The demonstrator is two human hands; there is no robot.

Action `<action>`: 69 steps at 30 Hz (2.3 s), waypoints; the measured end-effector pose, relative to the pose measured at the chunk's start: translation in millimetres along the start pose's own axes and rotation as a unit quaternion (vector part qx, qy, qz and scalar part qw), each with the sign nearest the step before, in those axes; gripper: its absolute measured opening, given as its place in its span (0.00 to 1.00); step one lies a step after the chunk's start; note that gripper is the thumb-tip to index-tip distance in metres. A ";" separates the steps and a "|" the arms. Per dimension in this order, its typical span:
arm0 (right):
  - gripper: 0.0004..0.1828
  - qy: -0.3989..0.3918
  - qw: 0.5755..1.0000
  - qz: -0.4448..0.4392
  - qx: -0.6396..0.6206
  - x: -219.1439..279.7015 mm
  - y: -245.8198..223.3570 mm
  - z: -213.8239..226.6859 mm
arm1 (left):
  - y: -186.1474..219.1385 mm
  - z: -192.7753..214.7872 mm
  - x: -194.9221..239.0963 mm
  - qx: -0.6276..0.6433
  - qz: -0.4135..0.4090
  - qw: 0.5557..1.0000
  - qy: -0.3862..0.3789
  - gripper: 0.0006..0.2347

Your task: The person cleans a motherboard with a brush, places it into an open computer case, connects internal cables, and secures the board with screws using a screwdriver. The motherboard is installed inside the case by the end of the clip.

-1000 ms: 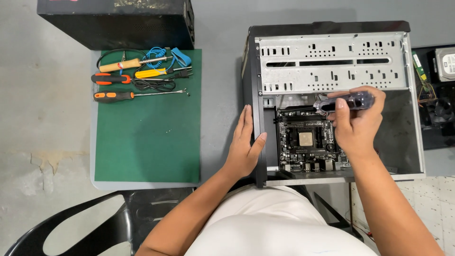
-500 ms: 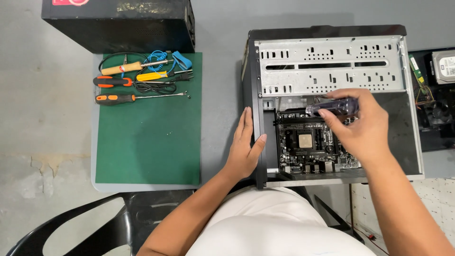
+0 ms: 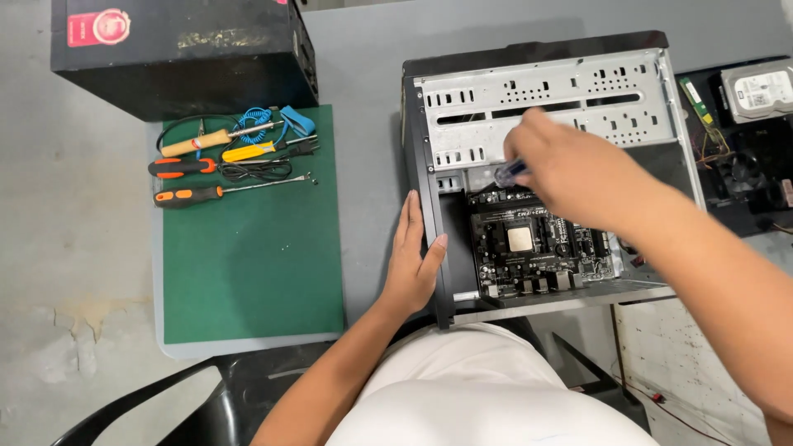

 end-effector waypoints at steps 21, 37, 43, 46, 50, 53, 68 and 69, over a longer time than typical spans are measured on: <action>0.21 -0.008 0.986 -0.126 0.109 -11.1 -21.5 28.4 | 4.3 1.6 0.2 0.038 0.009 0.999 -0.016 0.31; 0.18 0.015 0.985 -0.078 0.156 -9.9 -36.7 17.5 | -1.8 2.2 -2.1 0.034 0.004 0.999 -0.007 0.31; 0.18 0.022 0.987 -0.061 0.149 -14.2 -26.9 10.9 | 0.5 2.7 -1.2 0.035 0.001 0.999 -0.010 0.31; 0.18 0.010 0.987 -0.087 0.137 -11.2 -28.8 15.2 | 2.2 3.0 -1.0 0.039 0.001 0.999 -0.007 0.31; 0.21 -0.018 0.990 -0.097 0.102 -11.9 -27.2 30.9 | -0.8 3.3 -1.5 0.029 -0.007 0.999 -0.011 0.30; 0.15 0.081 0.994 -0.009 0.074 -15.0 -23.0 7.3 | -0.7 2.5 -1.6 0.035 -0.008 0.999 -0.010 0.31; 0.37 -0.130 0.953 -0.222 0.163 -27.5 -13.4 3.8 | -3.3 1.6 -1.2 -0.003 -0.008 1.000 -0.004 0.30; 0.37 -0.128 0.953 -0.222 0.164 -24.3 -8.5 6.6 | -1.3 2.6 -2.0 -0.003 -0.011 1.000 -0.003 0.30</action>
Point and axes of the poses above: each hand's wrist, its own x-axis away from the middle knuckle, its own z-axis out of the back of the hand, y = z × x, the point moved 2 cm from there along -x, towards the middle knuckle, and after that the axes turned 12 degrees about x, right-handed, at the moved point
